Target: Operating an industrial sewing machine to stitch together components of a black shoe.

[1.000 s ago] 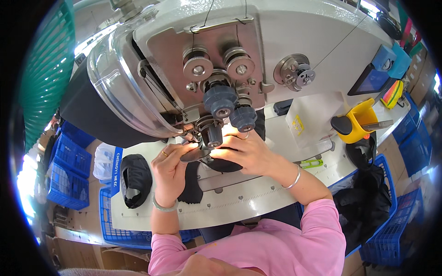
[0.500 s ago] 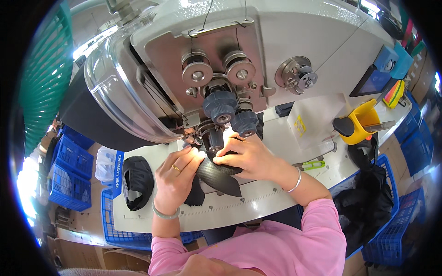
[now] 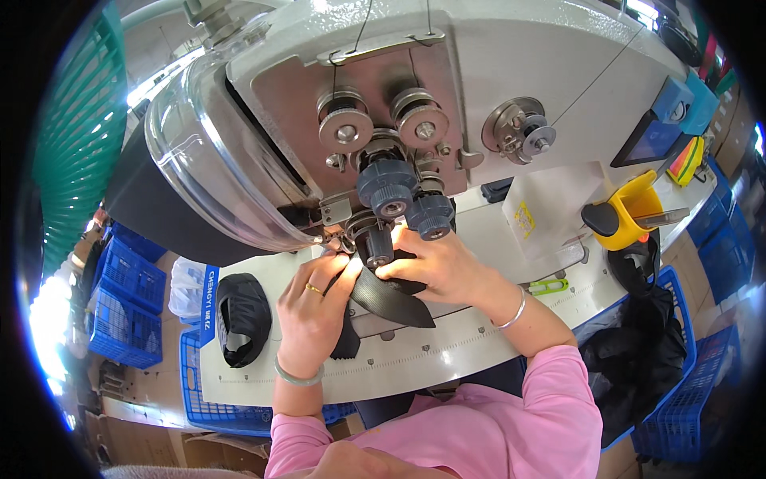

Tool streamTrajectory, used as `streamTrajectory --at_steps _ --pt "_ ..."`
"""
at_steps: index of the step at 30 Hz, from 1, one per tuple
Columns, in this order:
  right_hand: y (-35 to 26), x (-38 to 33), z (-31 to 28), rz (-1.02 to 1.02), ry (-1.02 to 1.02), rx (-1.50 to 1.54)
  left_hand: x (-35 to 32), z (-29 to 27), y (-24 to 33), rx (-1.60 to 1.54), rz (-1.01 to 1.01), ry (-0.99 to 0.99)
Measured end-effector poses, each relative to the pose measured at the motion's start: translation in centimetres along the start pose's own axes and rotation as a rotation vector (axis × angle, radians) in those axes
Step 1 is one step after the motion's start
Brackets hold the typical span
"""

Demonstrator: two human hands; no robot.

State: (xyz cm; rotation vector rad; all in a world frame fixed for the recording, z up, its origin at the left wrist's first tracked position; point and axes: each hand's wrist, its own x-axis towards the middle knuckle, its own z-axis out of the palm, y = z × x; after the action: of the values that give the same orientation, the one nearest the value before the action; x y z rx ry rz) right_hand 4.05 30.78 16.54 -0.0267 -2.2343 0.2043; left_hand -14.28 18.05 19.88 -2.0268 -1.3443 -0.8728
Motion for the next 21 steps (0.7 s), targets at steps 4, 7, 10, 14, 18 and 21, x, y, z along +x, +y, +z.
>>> streamTrajectory --at_steps 4,7,10,14,18,21 --pt "0.5 -0.2 0.1 -0.009 0.006 -0.003 0.0 0.2 0.2 -0.011 -0.05 -0.009" --pt "-0.1 0.4 -0.5 -0.062 0.018 -0.088 -0.1 0.1 -0.2 -0.117 -0.094 0.028" --pt "-0.2 0.5 -1.0 -0.052 -0.08 -0.199 -0.3 0.4 -0.7 -0.286 -0.245 0.072" --pt "-0.6 0.5 -1.1 -0.039 -0.141 -0.303 -0.3 0.7 -0.6 -0.306 -0.29 0.098" --pt "-0.8 0.6 -1.3 0.019 -0.159 -0.212 -0.6 0.4 0.1 -0.124 -0.098 0.079" --pt "-0.6 1.0 -1.0 -0.072 -0.04 -0.126 -0.8 0.3 0.3 -0.073 -0.099 0.059"
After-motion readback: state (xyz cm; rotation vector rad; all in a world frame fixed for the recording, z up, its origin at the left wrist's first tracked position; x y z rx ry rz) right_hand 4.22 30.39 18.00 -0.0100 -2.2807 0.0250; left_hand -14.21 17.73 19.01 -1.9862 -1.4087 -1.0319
